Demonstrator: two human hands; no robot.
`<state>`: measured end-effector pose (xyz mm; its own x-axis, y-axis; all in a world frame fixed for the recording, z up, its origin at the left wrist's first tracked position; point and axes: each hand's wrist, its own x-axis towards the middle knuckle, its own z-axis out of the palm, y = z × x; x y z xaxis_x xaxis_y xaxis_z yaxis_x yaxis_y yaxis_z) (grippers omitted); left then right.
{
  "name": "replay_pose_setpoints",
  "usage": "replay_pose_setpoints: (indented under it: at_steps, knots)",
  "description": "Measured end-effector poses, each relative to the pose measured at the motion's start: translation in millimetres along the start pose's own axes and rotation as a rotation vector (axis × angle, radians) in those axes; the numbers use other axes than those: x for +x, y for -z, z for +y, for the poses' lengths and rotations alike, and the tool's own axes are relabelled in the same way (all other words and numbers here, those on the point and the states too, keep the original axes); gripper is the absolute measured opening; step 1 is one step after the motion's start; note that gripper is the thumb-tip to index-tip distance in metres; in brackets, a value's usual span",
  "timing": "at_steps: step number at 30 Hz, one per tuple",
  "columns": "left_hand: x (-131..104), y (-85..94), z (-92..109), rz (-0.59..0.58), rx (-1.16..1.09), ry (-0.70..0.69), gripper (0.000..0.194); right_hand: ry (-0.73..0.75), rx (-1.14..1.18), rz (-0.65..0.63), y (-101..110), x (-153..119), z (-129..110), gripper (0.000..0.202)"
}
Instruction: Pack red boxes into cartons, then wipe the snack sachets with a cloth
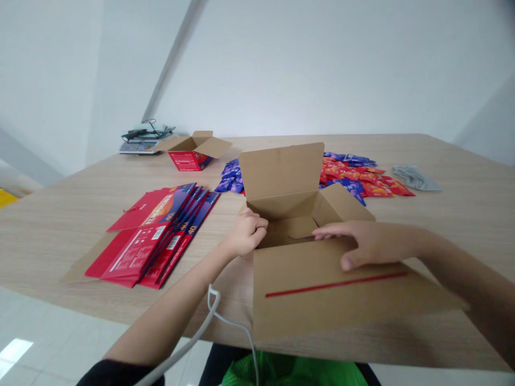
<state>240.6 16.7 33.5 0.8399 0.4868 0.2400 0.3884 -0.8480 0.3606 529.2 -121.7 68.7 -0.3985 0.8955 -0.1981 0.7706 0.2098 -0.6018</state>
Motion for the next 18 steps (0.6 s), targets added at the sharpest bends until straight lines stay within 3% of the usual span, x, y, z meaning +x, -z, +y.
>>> replay_pose_setpoints:
  at_steps: [4,6,9,12,14,16,18]
  knots:
    - [1.4,-0.3,0.5,-0.031,0.05,0.035,0.028,-0.147,-0.409,0.368,-63.2,8.4,-6.6,0.041]
    - [2.5,6.8,4.3,-0.106,0.042,0.006,0.026,-0.136,-0.478,0.461,-77.8,10.8,-5.1,0.029]
    - [7.2,29.4,18.6,-0.107,0.053,-0.109,0.023,-0.097,-0.474,0.473,-76.6,8.2,-4.5,0.028]
    - [23.2,57.4,33.0,0.072,0.232,-0.218,0.043,-0.082,-0.436,0.451,-67.6,1.8,-9.7,0.03]
    - [41.2,68.9,32.5,0.097,0.358,-0.17,0.059,-0.067,-0.393,0.424,-64.3,-3.2,-14.7,0.031]
    - [60.1,68.9,21.0,-0.003,0.397,0.001,0.067,-0.05,-0.341,0.386,-63.9,-8.5,-18.6,0.031]
    - [73.1,58.8,2.7,-0.262,0.313,0.179,0.06,-0.041,-0.293,0.348,-65.3,-13.4,-20.0,0.029]
